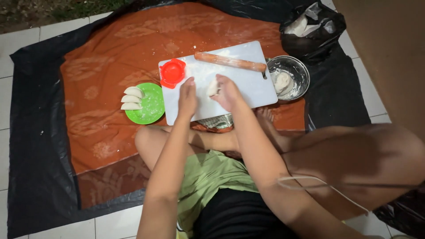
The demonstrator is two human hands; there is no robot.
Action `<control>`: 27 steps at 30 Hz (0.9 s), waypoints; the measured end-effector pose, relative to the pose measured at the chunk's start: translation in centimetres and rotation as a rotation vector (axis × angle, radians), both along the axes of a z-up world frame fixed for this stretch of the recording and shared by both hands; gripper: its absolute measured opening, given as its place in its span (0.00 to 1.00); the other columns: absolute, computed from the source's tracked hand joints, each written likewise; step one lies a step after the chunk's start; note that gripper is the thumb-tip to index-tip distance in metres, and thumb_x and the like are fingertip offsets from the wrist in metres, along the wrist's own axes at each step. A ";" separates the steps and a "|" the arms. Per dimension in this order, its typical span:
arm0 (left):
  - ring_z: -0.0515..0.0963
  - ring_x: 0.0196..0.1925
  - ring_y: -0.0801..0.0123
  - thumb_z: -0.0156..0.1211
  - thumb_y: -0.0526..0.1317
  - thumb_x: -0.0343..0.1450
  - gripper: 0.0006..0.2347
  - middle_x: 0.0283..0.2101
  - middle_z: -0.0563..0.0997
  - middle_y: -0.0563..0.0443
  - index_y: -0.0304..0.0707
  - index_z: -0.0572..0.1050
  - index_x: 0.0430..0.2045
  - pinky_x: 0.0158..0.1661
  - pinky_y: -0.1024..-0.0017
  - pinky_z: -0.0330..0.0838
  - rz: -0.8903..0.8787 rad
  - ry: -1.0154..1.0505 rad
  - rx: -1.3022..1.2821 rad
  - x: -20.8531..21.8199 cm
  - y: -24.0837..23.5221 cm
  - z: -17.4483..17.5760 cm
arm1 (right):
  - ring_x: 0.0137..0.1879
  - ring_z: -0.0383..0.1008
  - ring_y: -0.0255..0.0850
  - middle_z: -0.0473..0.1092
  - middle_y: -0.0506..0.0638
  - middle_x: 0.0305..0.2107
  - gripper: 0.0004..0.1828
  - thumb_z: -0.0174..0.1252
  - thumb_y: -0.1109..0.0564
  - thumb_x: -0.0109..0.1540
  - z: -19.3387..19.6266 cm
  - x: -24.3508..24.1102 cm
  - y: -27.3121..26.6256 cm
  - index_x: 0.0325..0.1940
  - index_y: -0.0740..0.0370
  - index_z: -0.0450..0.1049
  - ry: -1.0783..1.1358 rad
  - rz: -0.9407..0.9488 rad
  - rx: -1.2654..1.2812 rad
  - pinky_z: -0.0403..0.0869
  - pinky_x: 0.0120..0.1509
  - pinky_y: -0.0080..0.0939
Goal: A person is manually preparing dumplings by flattening dough with their hands and a rolling pin, then using a plastic mold to shape them.
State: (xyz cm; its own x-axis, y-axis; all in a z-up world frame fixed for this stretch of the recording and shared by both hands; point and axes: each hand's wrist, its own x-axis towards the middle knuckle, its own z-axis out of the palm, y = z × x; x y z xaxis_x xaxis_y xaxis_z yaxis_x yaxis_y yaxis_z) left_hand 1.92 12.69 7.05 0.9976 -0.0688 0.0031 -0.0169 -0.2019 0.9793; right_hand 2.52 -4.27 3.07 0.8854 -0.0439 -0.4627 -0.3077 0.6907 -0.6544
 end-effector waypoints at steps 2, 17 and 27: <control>0.71 0.65 0.46 0.45 0.47 0.78 0.18 0.59 0.74 0.33 0.39 0.72 0.59 0.64 0.54 0.64 0.004 0.089 0.002 0.6 -2.2 0.0 | 0.58 0.69 0.51 0.66 0.53 0.51 0.35 0.58 0.42 0.60 1.2 -0.3 2.2 0.70 0.55 0.63 -0.038 0.084 0.031 0.71 0.67 0.60; 0.78 0.23 0.64 0.59 0.50 0.69 0.16 0.27 0.79 0.41 0.34 0.80 0.34 0.20 0.63 0.79 0.160 0.293 -0.330 7.1 -8.0 2.6 | 0.33 0.80 0.41 0.80 0.57 0.33 0.24 0.44 0.40 0.68 9.9 -1.8 -3.4 0.64 0.52 0.66 -0.085 0.046 -0.709 0.75 0.30 0.34; 0.65 0.08 0.67 0.37 0.66 0.73 0.30 0.11 0.69 0.43 0.38 0.78 0.27 0.08 0.75 0.58 0.111 0.478 -0.262 9.7 -12.5 1.9 | 0.64 0.69 0.57 0.69 0.60 0.54 0.24 0.35 0.48 0.75 8.2 2.4 -3.0 0.55 0.63 0.75 -0.413 -0.238 -1.140 0.63 0.74 0.54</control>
State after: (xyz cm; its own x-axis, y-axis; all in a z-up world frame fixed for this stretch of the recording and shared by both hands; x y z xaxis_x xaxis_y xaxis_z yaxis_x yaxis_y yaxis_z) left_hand 11.67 0.17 8.92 0.8934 -0.0211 -0.4488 0.4490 0.0742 0.8904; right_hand 4.96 -7.30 11.26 0.8706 -0.4188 0.2583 0.1204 -0.3276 -0.9371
